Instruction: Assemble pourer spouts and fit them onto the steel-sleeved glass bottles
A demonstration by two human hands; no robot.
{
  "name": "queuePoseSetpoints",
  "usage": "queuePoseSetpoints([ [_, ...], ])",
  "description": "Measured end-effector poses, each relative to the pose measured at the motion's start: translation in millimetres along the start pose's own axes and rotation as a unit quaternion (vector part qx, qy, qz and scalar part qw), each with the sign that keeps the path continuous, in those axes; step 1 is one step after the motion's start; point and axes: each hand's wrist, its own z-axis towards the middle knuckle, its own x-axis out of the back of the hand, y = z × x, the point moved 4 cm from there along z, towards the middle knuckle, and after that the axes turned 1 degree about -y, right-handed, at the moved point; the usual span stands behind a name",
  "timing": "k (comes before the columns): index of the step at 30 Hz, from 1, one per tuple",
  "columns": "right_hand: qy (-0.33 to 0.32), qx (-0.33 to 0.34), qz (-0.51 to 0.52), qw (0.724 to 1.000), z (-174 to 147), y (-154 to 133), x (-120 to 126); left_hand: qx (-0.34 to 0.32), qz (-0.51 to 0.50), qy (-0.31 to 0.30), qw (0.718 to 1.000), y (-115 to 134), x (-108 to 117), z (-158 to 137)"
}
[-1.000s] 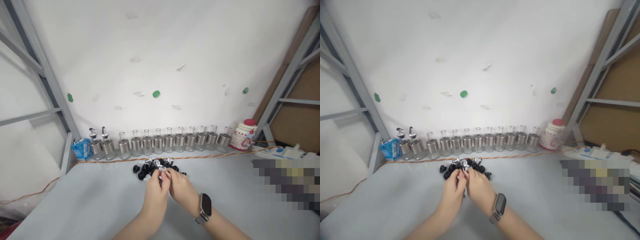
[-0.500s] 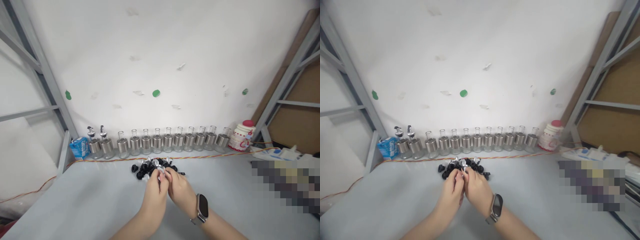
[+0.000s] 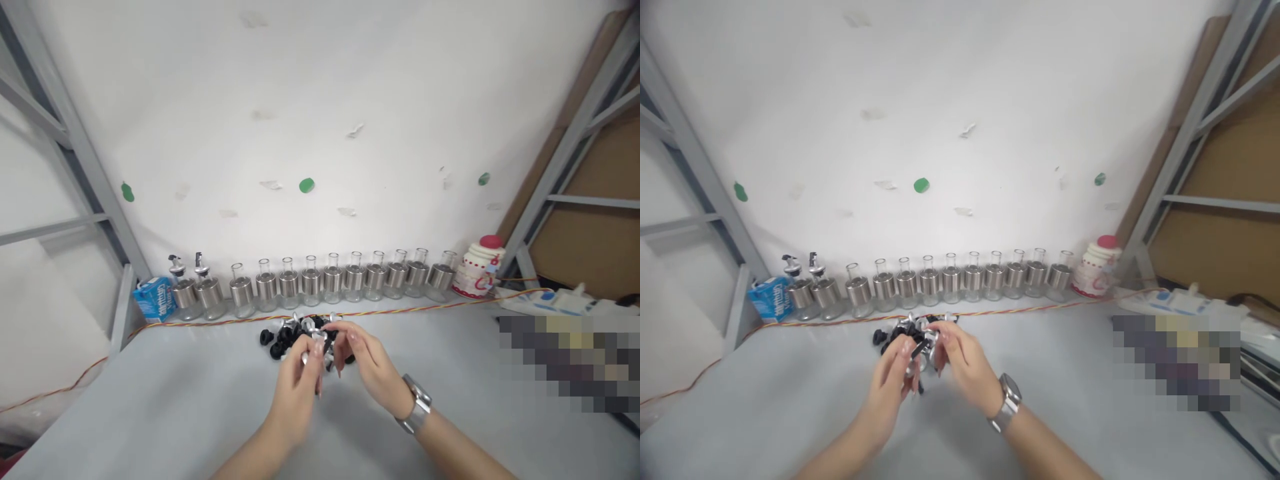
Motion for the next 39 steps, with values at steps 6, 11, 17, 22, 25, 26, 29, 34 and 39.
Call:
queuePoseSetpoints([
  [6, 0.018, -0.027, 0.045, 0.998, -0.4, 3.4, -4.5, -0.019, 0.078, -0.039, 0.996, -6.4, -0.8, -1.6],
  [11, 0.005, -0.030, 0.026, 0.999, -2.6, 0.9, -3.5, -0.092, 0.145, -0.057, 0.984, -8.3, -2.3, -3.8],
  [17, -0.023, -0.044, -0.003, 0.999, -4.9, 3.8, -6.3, -0.203, 0.259, -0.075, 0.941, -0.7, -4.1, -4.0],
  [22, -0.010, -0.039, -0.095, 0.995, -0.7, 1.9, 2.3, -0.261, 0.368, -0.095, 0.887, -11.9, -4.6, 4.9],
  [25, -0.036, -0.037, -0.182, 0.982, 3.3, 1.2, 5.2, -0.298, 0.406, -0.088, 0.860, -18.3, -1.5, 9.5],
  [26, -0.041, -0.035, -0.202, 0.978, 4.3, 1.1, 5.8, -0.311, 0.414, -0.086, 0.851, -19.4, -0.2, 10.1],
  [29, -0.043, -0.035, -0.221, 0.974, 5.8, 1.0, 7.0, -0.323, 0.424, -0.069, 0.844, -21.1, 5.4, 11.7],
  [34, -0.058, -0.027, -0.207, 0.976, 6.0, 0.9, 5.8, -0.266, 0.402, -0.051, 0.875, -20.3, 14.4, 16.2],
  [39, -0.068, -0.062, -0.135, 0.987, 6.5, 10.1, 2.9, -0.306, 0.459, -0.074, 0.831, -13.3, 12.4, 15.5],
])
